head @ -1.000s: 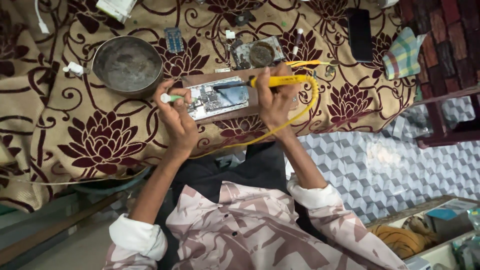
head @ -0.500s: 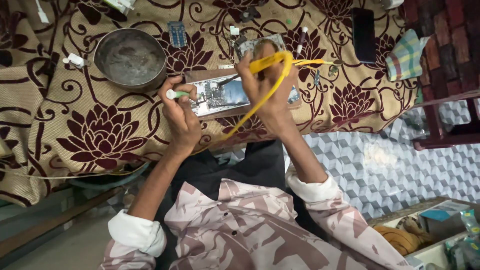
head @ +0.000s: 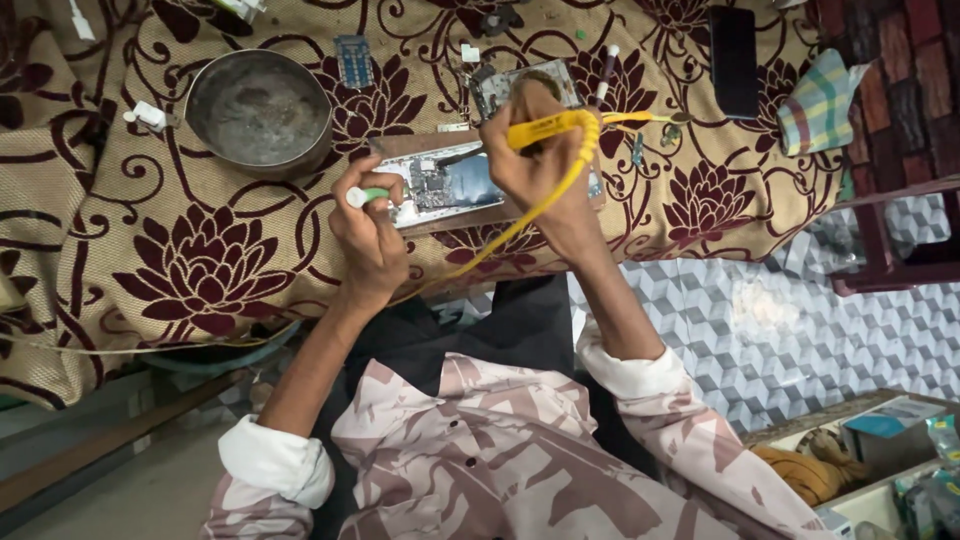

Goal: The person uses a soldering iron and a small green tool to work on a disassembled mobile phone motherboard placed on a wooden board. The person repeatedly applies the soldering iron to various points on the circuit board while holding the green tool, occasionally adjusting the board's position.

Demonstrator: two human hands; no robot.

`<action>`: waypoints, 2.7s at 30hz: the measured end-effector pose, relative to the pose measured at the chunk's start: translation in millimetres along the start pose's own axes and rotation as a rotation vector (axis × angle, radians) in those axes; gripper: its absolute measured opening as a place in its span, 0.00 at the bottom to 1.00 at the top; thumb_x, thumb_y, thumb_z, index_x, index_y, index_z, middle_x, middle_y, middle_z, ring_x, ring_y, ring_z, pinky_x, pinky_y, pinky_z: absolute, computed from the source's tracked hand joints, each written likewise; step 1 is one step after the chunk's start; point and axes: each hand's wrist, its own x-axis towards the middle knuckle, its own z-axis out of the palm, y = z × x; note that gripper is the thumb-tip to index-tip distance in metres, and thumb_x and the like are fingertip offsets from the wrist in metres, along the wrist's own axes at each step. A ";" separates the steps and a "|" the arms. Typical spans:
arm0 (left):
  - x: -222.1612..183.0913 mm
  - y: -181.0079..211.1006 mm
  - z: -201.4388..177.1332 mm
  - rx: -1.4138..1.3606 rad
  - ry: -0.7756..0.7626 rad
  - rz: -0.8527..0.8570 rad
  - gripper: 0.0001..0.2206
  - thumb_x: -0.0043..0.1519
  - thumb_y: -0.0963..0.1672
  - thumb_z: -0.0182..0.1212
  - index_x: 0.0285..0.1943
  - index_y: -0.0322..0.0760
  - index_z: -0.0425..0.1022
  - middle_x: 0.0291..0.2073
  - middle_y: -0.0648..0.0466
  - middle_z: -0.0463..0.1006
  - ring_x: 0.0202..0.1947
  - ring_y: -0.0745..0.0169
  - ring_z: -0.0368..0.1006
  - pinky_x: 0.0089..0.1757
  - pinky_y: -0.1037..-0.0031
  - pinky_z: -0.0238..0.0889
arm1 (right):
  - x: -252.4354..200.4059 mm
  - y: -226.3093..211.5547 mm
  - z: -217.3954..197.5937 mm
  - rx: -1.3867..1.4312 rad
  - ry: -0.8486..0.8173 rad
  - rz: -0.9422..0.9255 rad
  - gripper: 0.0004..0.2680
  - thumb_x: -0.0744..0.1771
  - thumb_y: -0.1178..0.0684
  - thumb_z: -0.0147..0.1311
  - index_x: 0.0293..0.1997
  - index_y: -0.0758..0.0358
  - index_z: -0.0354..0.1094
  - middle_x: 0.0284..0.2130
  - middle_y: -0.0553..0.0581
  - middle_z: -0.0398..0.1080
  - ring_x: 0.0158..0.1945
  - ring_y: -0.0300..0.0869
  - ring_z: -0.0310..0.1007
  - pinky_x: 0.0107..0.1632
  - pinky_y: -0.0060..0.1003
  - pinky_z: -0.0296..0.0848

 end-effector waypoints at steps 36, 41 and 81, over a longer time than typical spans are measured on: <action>-5.0 -3.9 -0.2 -0.021 0.000 0.090 0.17 0.79 0.49 0.36 0.63 0.30 0.61 0.31 0.49 0.75 0.29 0.63 0.70 0.35 0.71 0.64 | 22.8 -14.4 -2.2 -0.424 0.092 0.000 0.09 0.68 0.58 0.54 0.27 0.66 0.59 0.17 0.51 0.61 0.21 0.36 0.60 0.27 0.36 0.60; -6.1 -5.5 0.1 -0.026 0.010 0.139 0.17 0.79 0.50 0.37 0.61 0.31 0.61 0.31 0.46 0.76 0.29 0.61 0.72 0.35 0.71 0.65 | 23.1 -20.4 -2.8 -0.540 0.035 -0.028 0.09 0.70 0.56 0.56 0.32 0.67 0.61 0.22 0.53 0.62 0.24 0.39 0.62 0.30 0.36 0.62; -11.8 -10.4 1.6 0.013 0.024 0.061 0.22 0.78 0.53 0.36 0.64 0.29 0.58 0.31 0.48 0.75 0.33 0.63 0.72 0.39 0.71 0.66 | -53.6 91.8 -69.6 0.015 0.663 0.212 0.11 0.71 0.45 0.53 0.40 0.63 0.62 0.21 0.51 0.67 0.19 0.33 0.66 0.22 0.27 0.63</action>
